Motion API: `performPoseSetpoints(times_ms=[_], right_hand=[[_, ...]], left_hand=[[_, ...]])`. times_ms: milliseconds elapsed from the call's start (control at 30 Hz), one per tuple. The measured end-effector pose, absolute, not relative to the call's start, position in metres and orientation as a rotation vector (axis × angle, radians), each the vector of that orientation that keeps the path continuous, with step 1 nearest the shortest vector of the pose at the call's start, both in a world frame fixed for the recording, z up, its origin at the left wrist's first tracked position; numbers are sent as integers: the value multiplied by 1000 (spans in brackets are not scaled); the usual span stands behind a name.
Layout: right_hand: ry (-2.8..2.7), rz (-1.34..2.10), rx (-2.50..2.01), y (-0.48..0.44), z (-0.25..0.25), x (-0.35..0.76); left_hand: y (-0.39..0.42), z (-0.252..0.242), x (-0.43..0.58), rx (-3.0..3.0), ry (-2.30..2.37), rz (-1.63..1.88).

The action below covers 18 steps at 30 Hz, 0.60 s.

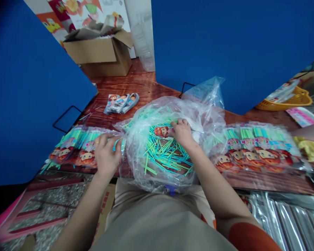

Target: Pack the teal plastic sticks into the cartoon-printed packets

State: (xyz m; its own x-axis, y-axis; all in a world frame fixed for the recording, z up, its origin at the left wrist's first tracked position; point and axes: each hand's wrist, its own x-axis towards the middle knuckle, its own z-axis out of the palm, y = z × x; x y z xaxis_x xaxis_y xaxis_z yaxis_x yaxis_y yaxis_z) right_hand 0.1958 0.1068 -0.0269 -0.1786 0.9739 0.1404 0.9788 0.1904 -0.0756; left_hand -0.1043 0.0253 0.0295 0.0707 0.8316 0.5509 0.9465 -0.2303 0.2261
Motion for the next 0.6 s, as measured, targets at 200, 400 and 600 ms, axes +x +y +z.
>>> performPoseSetpoints(times_ms=[200,400,600], right_hand=[[-2271,-47,-1861,104,-16,201],[-2263,-84,-1533,85,14,204],[-2297,55,-1119,60,56,189]], left_hand=[[17,20,-66,-2385,-1717,-918],[22,28,-37,-2517,-1694,-921],[36,54,-12,-2571,-1610,-799]])
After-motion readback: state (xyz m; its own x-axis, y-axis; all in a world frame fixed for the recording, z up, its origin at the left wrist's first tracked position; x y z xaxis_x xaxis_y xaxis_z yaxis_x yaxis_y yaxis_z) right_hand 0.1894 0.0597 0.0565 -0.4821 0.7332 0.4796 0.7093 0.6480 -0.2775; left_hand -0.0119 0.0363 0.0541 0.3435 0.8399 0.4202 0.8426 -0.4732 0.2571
